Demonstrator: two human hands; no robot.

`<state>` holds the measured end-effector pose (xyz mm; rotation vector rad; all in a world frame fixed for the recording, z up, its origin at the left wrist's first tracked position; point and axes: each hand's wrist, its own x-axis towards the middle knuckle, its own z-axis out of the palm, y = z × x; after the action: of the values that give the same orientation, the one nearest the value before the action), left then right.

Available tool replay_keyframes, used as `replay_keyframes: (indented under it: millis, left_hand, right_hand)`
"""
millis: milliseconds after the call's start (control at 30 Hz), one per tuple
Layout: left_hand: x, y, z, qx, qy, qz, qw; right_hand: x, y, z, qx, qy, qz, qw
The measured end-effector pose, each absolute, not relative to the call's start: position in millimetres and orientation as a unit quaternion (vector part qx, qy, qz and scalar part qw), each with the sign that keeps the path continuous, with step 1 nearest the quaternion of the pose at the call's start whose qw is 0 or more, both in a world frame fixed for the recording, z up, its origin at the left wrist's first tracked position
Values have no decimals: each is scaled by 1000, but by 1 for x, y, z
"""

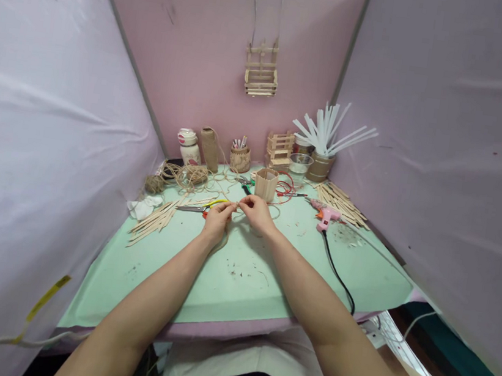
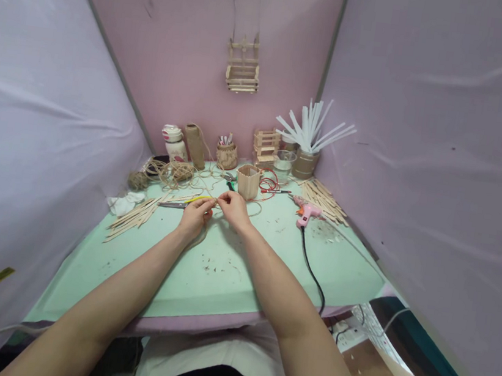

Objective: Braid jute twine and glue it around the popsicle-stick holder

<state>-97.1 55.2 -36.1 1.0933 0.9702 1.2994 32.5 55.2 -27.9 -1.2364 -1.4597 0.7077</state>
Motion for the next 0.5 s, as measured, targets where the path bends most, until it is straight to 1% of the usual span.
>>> replay_keyframes:
  millis: [100,233,333,433,500]
  left_hand:
    - [-98,56,-37,471,431,558,530]
    - [-99,55,-38,497,444,563,489]
    - [-99,54,-38,499,446,567,481]
    - [-97,53,-37,473,436,575,505]
    - [-96,53,-36,434,414,579,552]
  right_hand:
    - [31,51,-24,-519,-637,245,514]
    - [30,47,-21,-514,-650,223,513]
    - [30,46,-21,-505,-655,207,523]
    - [28,46,-23,-492,-664,180,533]
    - [27,45,-24,-483,-670,163,540]
